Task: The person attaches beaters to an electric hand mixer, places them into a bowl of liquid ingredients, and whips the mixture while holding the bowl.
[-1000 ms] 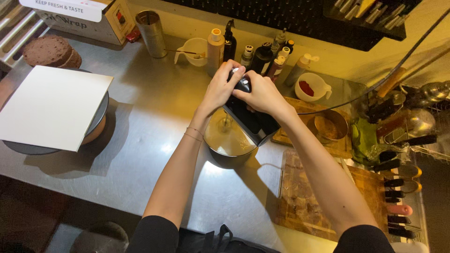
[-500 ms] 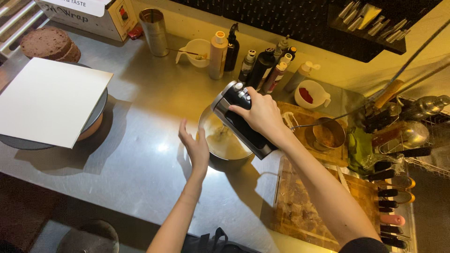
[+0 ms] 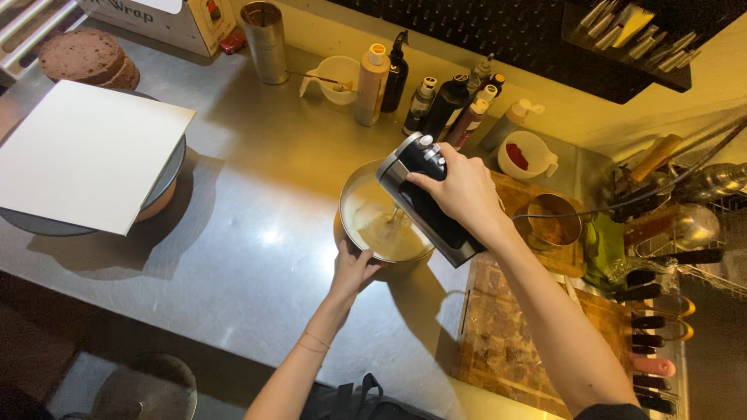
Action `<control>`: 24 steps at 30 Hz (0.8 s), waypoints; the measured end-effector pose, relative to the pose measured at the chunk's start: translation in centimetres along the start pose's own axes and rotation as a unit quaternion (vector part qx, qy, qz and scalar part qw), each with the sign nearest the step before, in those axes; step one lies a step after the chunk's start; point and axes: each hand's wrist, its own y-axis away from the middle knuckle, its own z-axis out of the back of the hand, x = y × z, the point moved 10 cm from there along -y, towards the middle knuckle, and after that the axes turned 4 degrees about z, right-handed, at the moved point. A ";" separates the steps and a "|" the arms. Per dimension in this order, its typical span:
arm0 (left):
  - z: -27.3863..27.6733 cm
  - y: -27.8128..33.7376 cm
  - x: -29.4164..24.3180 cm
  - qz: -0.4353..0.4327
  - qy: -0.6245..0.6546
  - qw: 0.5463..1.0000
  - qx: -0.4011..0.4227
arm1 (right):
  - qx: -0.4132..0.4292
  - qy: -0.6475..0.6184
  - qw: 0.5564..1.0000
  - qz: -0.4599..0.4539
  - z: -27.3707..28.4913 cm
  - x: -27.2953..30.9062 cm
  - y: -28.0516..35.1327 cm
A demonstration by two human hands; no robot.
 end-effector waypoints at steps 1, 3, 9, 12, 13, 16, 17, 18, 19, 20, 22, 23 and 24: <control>0.0 -0.6 -0.4 -0.022 -0.005 0.999 0.039 | -0.024 -0.019 1.000 0.002 0.5 -0.1 0.1; 1.0 -2.4 -0.2 0.021 -0.026 0.998 0.047 | -0.033 -0.025 0.999 -0.012 0.5 -0.2 0.4; 4.2 -5.3 -4.8 0.039 -0.116 0.992 -0.001 | 0.008 -0.004 1.000 -0.005 0.7 -0.9 0.8; 4.1 -5.8 -6.8 -0.076 -0.134 0.986 -0.059 | -0.023 -0.003 1.000 -0.012 0.8 -1.7 0.4; 3.6 -5.5 -8.1 -0.175 -0.101 0.978 -0.053 | -0.050 -0.011 0.999 -0.017 1.1 -1.9 0.3; 3.0 -2.8 -5.9 -0.224 -0.186 0.947 -0.136 | -0.075 -0.003 0.997 -0.032 0.9 -2.1 -0.3; 2.1 -1.9 -4.4 -0.203 -0.158 0.958 -0.129 | -0.075 -0.004 0.997 -0.032 0.7 -2.0 -0.7; 1.1 -1.3 -3.3 -0.180 -0.131 0.967 -0.123 | -0.076 -0.008 0.997 -0.024 0.4 -1.7 -1.1; 0.3 -0.9 -0.8 -0.071 -0.087 0.989 -0.093 | -0.076 -0.011 0.997 -0.016 0.2 -1.5 -1.3; -0.5 0.2 1.7 0.040 -0.042 0.996 -0.062 | -0.074 -0.012 0.997 -0.018 0.0 -1.5 -1.3; -1.7 1.3 1.6 0.045 -0.031 0.997 -0.051 | -0.062 -0.041 0.997 0.009 -0.2 -0.7 -1.2; -2.1 1.6 1.5 0.049 -0.020 0.998 -0.038 | -0.060 -0.041 0.997 0.008 -0.1 -0.5 -0.9; -2.0 1.7 1.3 0.050 -0.019 0.998 -0.038 | -0.047 -0.048 0.998 0.018 -0.2 -0.1 -0.4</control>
